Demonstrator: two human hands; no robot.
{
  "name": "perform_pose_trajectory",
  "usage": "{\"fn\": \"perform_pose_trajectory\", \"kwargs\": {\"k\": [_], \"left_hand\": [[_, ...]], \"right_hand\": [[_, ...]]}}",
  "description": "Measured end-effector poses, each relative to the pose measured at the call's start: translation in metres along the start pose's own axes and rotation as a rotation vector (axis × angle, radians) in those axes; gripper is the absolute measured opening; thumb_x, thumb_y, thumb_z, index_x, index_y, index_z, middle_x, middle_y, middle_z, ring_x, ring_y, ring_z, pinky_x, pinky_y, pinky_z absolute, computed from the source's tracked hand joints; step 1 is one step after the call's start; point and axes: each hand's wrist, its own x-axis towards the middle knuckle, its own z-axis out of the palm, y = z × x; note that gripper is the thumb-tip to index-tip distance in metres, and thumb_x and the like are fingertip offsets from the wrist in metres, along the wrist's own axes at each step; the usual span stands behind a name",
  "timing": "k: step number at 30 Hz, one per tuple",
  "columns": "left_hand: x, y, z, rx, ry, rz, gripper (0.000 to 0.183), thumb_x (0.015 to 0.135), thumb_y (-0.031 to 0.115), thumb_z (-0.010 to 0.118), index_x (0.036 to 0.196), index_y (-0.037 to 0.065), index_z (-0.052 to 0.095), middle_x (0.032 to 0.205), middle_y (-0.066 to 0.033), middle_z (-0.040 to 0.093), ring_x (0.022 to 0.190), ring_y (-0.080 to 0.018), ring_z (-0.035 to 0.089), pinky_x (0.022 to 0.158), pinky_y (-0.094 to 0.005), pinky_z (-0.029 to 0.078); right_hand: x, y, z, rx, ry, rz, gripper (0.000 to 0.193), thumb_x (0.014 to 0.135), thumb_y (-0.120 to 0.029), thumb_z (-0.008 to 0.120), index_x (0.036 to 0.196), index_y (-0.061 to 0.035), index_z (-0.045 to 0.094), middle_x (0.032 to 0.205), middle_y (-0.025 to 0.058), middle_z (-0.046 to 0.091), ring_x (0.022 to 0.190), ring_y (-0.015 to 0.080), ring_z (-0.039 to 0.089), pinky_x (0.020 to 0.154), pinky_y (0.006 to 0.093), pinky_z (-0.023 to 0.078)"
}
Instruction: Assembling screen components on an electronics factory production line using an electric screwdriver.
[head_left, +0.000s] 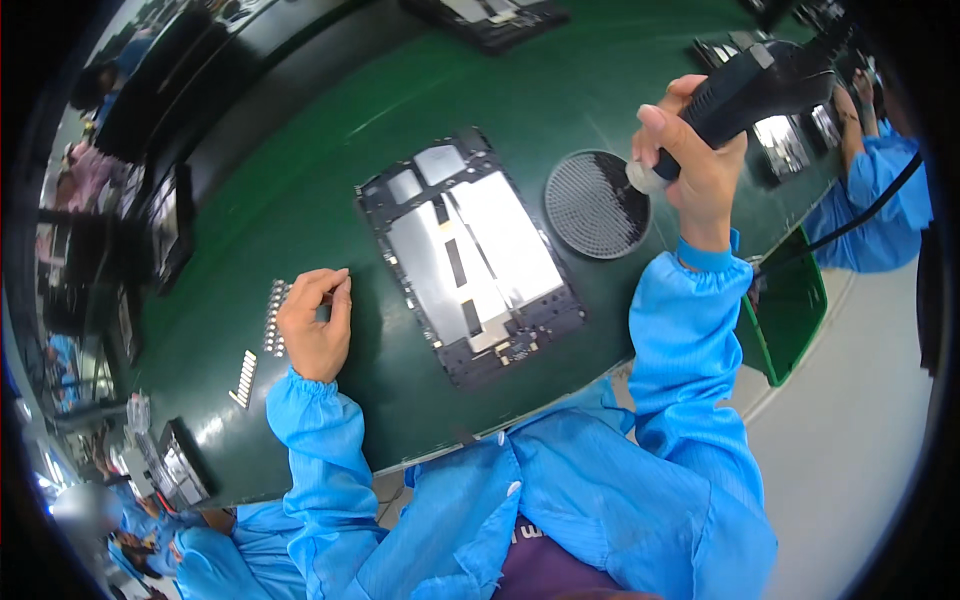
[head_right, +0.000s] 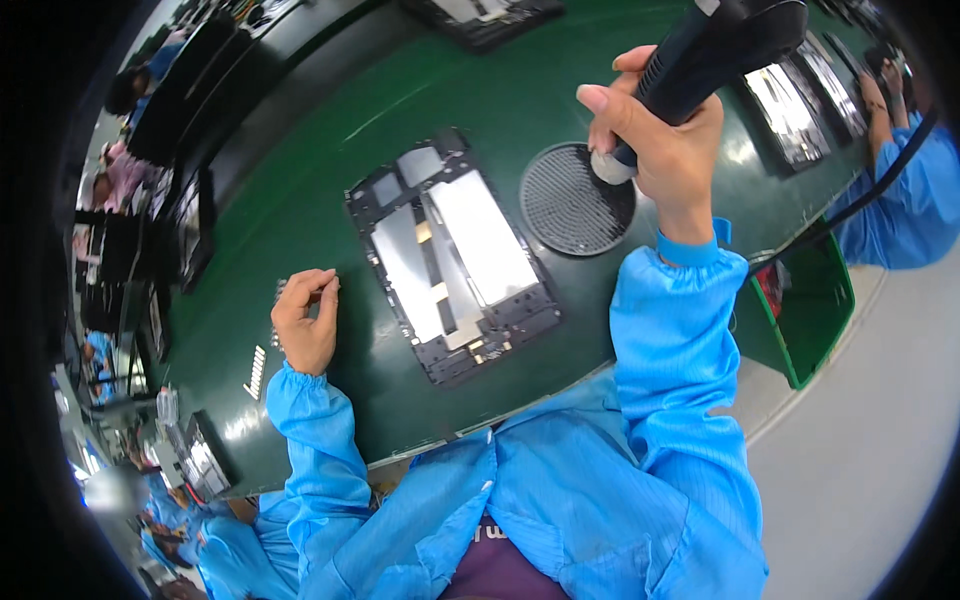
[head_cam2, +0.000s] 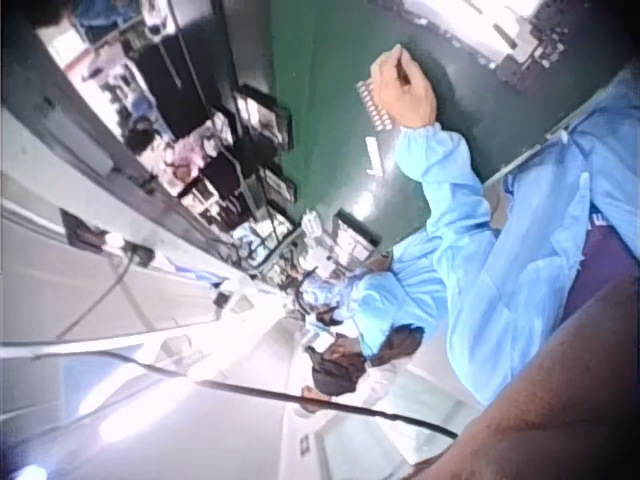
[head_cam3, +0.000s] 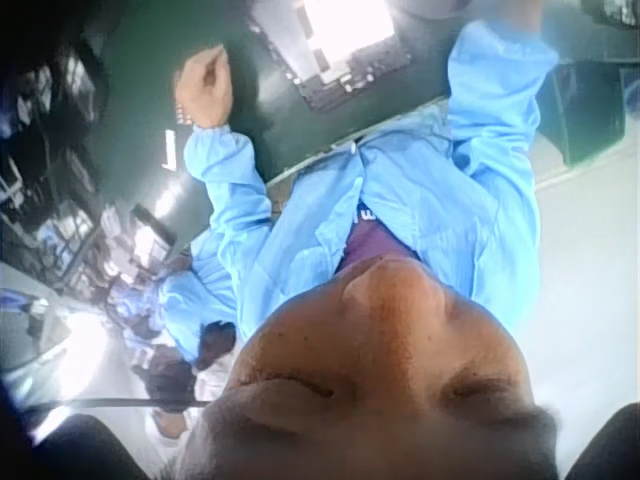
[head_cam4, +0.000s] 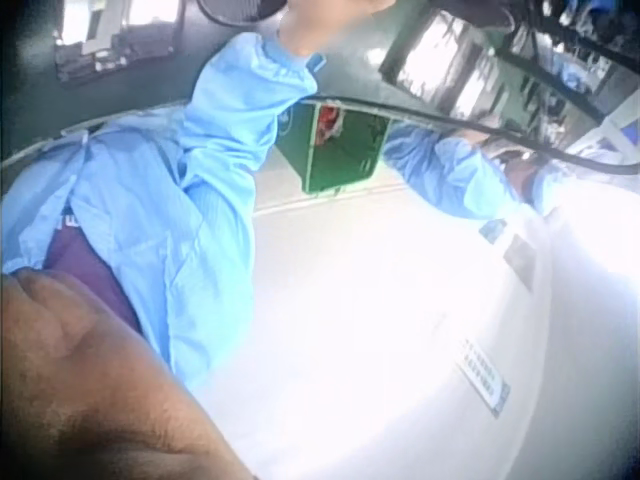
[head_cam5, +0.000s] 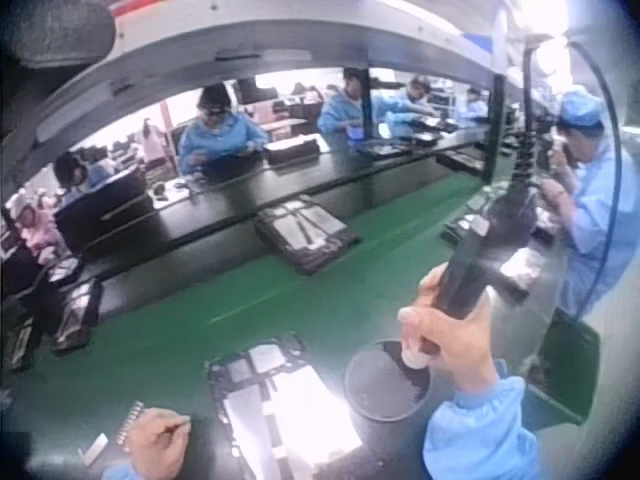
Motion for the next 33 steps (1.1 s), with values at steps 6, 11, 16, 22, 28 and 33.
{"fn": "perform_pose_trajectory", "kwargs": {"k": [6, 11, 16, 22, 28, 33], "left_hand": [[0.001, 0.007, 0.036, -0.075, 0.118, -0.112, 0.010, 0.073, -0.006, 0.066, 0.081, 0.000, 0.065, 0.079, -0.0095, 0.064, 0.069, -0.0144, 0.061, 0.062, -0.0234, 0.049], [-0.006, 0.005, 0.039, -0.085, 0.120, 0.005, 0.010, 0.072, -0.006, 0.066, 0.080, -0.001, 0.064, 0.082, -0.0094, 0.066, 0.070, -0.0130, 0.061, 0.064, -0.0228, 0.049], [-0.009, -0.001, 0.038, -0.207, 0.111, -0.044, 0.010, 0.072, -0.005, 0.066, 0.080, -0.001, 0.063, 0.084, -0.0104, 0.067, 0.072, -0.0118, 0.062, 0.065, -0.0220, 0.049], [-0.003, 0.003, 0.037, -0.203, 0.114, -0.096, 0.009, 0.073, -0.005, 0.069, 0.080, -0.001, 0.064, 0.081, -0.0092, 0.066, 0.067, -0.0109, 0.060, 0.062, -0.0219, 0.048], [-0.008, 0.000, 0.027, -0.102, 0.142, -0.033, 0.007, 0.072, 0.001, 0.071, 0.078, 0.001, 0.068, 0.076, -0.0113, 0.066, 0.067, -0.0191, 0.063, 0.060, -0.0275, 0.049], [-0.005, 0.007, 0.042, -0.158, 0.122, 0.119, 0.008, 0.069, 0.003, 0.072, 0.077, 0.004, 0.069, 0.074, -0.0081, 0.066, 0.065, -0.0205, 0.060, 0.057, -0.0298, 0.048]], "right_hand": [[-0.003, 0.013, -0.010, 0.006, -0.018, -0.028, 0.026, 0.072, 0.002, 0.071, 0.092, 0.0029, 0.055, 0.062, 0.0048, 0.058, 0.049, 0.0122, 0.056, 0.045, 0.0235, 0.045], [-0.004, 0.023, -0.005, -0.070, -0.051, -0.029, 0.025, 0.071, 0.002, 0.073, 0.091, 0.0026, 0.057, 0.061, 0.0036, 0.059, 0.049, 0.0097, 0.056, 0.045, 0.0215, 0.044], [-0.003, 0.027, -0.007, -0.087, -0.058, -0.027, 0.025, 0.072, 0.001, 0.073, 0.091, 0.0026, 0.057, 0.061, 0.0039, 0.059, 0.049, 0.0099, 0.056, 0.045, 0.0214, 0.044], [-0.002, 0.031, -0.004, -0.105, -0.056, -0.001, 0.025, 0.072, 0.000, 0.074, 0.091, 0.0017, 0.058, 0.062, 0.0039, 0.059, 0.049, 0.0100, 0.056, 0.044, 0.0214, 0.044], [-0.005, 0.035, 0.012, -0.109, -0.007, 0.110, 0.030, 0.071, -0.004, 0.075, 0.095, -0.0006, 0.057, 0.067, 0.0014, 0.058, 0.054, 0.0082, 0.053, 0.049, 0.0227, 0.041], [-0.007, 0.029, -0.034, -0.271, 0.062, 0.153, 0.032, 0.077, -0.002, 0.068, 0.104, -0.0011, 0.053, 0.069, -0.0002, 0.049, 0.056, 0.0088, 0.048, 0.053, 0.0228, 0.039]]}}
